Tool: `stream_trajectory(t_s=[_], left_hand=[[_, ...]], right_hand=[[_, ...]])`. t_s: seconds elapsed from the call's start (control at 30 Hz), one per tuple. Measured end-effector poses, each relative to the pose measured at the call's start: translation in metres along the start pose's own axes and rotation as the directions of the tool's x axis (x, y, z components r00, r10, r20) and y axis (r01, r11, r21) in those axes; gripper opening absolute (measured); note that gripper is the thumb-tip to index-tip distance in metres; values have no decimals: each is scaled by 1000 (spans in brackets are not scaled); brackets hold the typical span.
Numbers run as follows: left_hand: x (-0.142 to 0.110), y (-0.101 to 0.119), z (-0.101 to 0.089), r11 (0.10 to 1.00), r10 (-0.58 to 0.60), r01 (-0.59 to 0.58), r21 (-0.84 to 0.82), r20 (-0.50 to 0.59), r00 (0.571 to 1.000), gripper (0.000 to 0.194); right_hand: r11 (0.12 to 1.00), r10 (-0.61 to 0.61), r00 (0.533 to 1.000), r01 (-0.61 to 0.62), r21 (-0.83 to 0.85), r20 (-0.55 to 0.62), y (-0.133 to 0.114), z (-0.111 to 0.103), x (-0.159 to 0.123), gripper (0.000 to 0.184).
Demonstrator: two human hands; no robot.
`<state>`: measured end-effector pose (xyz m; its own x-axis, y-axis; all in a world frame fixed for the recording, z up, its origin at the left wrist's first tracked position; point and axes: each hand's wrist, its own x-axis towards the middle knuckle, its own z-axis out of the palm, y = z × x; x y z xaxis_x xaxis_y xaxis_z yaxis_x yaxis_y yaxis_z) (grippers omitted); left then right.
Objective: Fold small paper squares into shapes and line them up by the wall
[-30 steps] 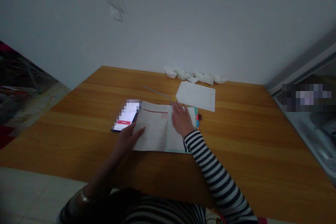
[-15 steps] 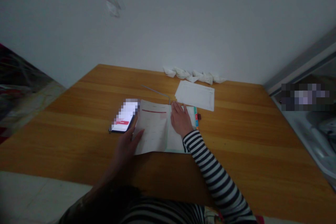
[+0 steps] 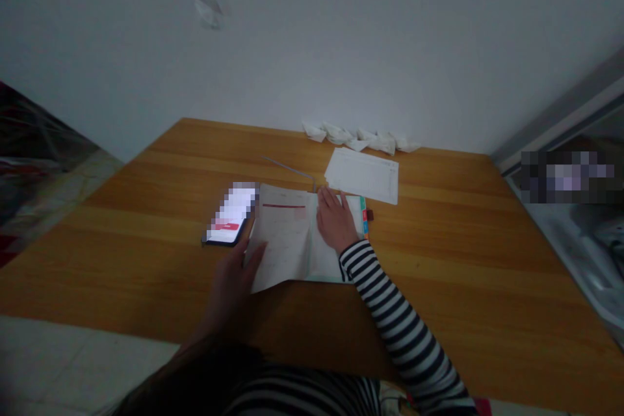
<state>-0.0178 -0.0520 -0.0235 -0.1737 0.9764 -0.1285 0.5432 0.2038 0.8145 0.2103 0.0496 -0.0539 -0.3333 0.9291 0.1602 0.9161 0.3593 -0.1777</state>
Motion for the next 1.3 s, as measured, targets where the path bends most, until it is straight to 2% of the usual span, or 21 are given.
stream_trajectory(t_s=[0.2,0.37,0.5,0.6,0.7,0.77,0.9,1.3], left_hand=[[-6,0,-4,998,-38,39,43,-36,999,46],[-5,-3,-6,999,-34,34,10,-42,999,50],[0,-1,-9,991,-23,30,-132,48,999,55],[1,2,-13,985,-7,24,-174,95,995,68],[1,4,-17,970,-57,94,-226,167,984,80],[1,5,-20,967,-60,100,-236,170,984,78],[1,3,-20,976,-10,32,-213,107,994,70],[-7,-17,-13,979,25,-5,-202,99,995,68]], right_hand=[[1000,6,1000,-6,-3,15,-1,-1,0,56],[1000,15,1000,-15,7,3,-1,-1,0,56],[1000,23,1000,-23,12,-13,-1,0,0,56],[1000,28,999,-28,7,-22,0,2,1,55],[999,37,999,-37,7,-28,0,2,2,56],[999,44,999,-43,9,-32,0,2,3,56],[999,49,998,-49,6,-32,0,3,3,56],[998,55,998,-55,-4,-12,-1,0,3,56]])
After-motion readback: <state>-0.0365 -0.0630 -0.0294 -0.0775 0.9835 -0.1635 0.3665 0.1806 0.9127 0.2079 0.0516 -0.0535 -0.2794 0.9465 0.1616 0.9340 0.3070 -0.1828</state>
